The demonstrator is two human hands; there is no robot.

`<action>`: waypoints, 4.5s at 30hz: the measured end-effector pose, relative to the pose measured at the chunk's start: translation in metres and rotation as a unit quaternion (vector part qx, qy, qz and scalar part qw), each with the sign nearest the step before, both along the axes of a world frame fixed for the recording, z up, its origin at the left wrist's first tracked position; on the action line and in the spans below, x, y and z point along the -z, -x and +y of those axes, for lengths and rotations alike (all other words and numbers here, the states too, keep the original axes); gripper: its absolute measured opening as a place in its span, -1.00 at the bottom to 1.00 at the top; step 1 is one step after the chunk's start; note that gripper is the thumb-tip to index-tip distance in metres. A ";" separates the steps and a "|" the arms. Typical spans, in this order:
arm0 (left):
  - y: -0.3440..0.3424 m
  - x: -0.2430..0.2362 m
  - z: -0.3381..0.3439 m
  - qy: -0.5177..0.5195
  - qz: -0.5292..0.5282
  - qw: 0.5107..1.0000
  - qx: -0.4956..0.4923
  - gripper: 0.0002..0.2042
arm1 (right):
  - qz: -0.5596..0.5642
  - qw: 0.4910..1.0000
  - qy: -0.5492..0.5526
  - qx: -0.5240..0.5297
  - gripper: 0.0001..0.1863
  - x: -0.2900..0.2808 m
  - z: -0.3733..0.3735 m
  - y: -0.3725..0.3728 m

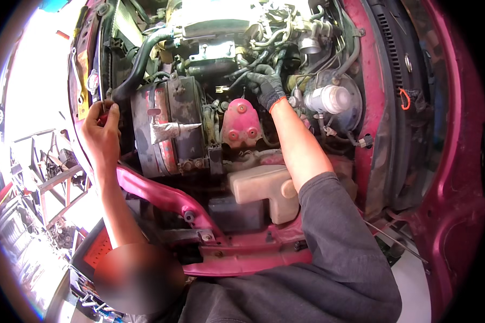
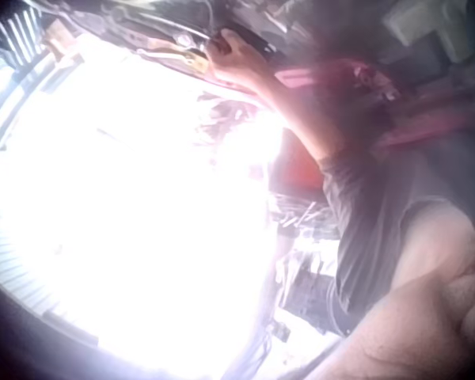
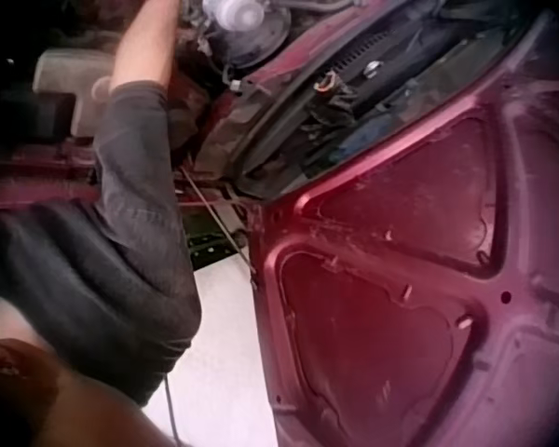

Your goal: The person disconnects electrical connectors and a hose from a car engine by hand and with a screwdriver, applies a substance from a tube to a component, and reconnects the parts.

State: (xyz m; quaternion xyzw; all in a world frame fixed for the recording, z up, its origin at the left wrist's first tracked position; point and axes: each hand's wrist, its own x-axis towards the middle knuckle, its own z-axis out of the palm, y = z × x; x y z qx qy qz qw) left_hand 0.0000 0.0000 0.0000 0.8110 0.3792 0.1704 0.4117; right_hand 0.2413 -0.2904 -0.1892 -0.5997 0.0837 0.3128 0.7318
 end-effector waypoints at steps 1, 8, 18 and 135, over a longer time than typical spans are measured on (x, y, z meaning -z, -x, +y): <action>-0.001 -0.001 -0.001 -0.003 0.000 1.000 -0.002 -0.86 | -0.006 0.999 -0.027 0.030 -0.74 0.000 0.001 0.002; -0.001 -0.002 0.000 -0.050 -0.009 0.999 0.006 -0.85 | 0.045 0.994 -0.045 0.089 -0.91 0.021 -0.006 -0.008; 0.000 -0.005 -0.006 -0.032 -0.005 0.999 -0.001 -0.84 | -0.466 0.791 0.397 -0.009 -0.74 -0.023 0.003 -0.006; -0.005 -0.008 -0.009 -0.032 0.025 0.999 -0.009 -0.85 | -0.074 0.953 0.073 0.286 -0.96 -0.004 0.033 -0.037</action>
